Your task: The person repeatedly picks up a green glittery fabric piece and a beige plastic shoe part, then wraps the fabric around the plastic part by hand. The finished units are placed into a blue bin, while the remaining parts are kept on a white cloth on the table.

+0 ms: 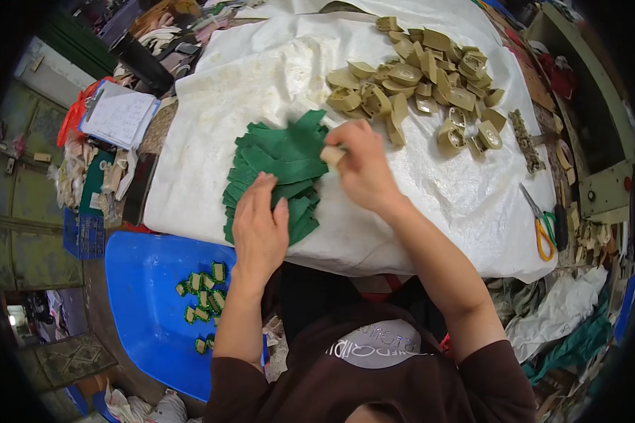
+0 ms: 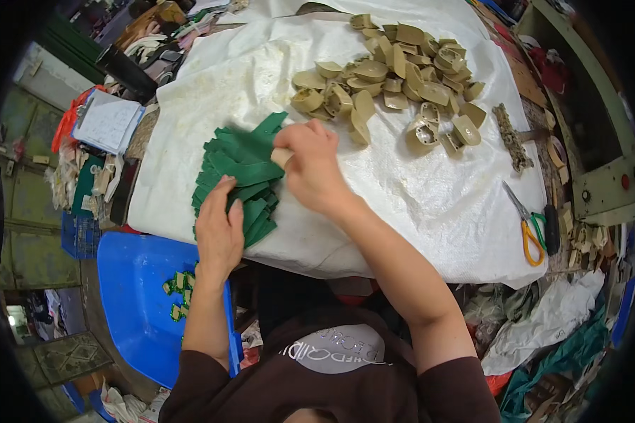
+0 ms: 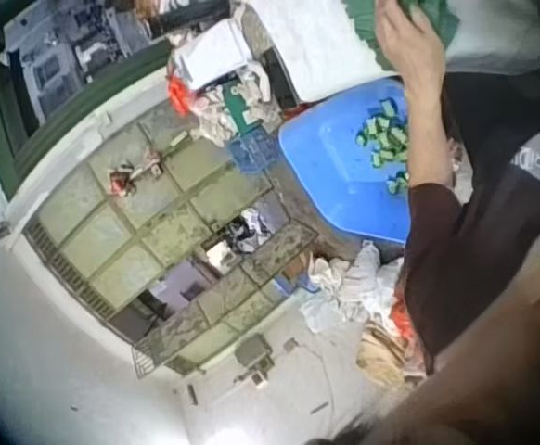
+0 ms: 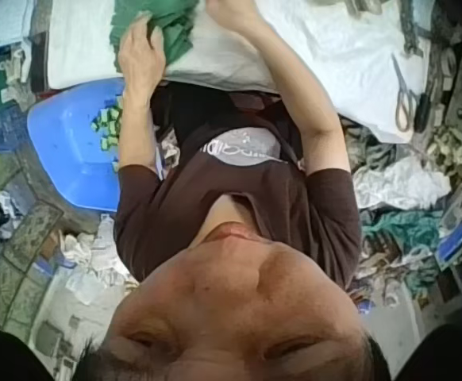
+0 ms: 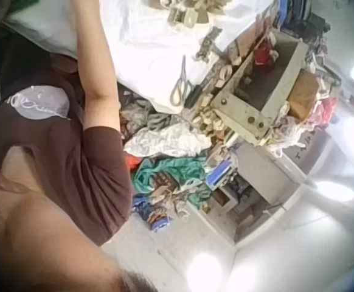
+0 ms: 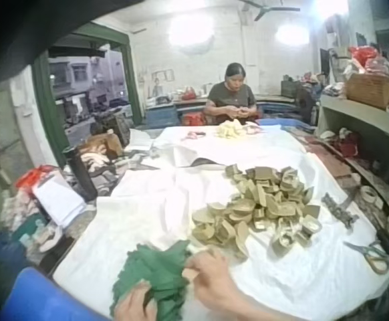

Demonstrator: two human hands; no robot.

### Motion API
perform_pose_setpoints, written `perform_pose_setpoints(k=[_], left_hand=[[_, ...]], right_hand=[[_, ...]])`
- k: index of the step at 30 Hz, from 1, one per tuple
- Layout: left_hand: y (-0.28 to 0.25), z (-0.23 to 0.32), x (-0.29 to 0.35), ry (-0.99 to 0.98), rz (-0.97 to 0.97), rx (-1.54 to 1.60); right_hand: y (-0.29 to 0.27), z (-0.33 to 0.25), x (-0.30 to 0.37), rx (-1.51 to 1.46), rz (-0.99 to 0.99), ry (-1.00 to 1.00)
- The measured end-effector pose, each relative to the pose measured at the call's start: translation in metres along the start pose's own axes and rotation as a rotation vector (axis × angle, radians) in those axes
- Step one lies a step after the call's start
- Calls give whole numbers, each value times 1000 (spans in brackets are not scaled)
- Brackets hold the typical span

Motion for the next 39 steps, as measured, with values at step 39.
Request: perform_pose_setpoints(k=[39], left_hand=[[90,93,14,-221,-143,1642]], right_hand=[[-124,34,114,704,-172,195]])
Point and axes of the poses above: each hand's wrist, its own x-axis away from the middle knuckle, its own y-axis out of the palm, z = x × y, the point moved 9 cm from there along -x, towards the middle knuckle, and after that the axes turned 3 degrees about -z, right-handed, at the moved point
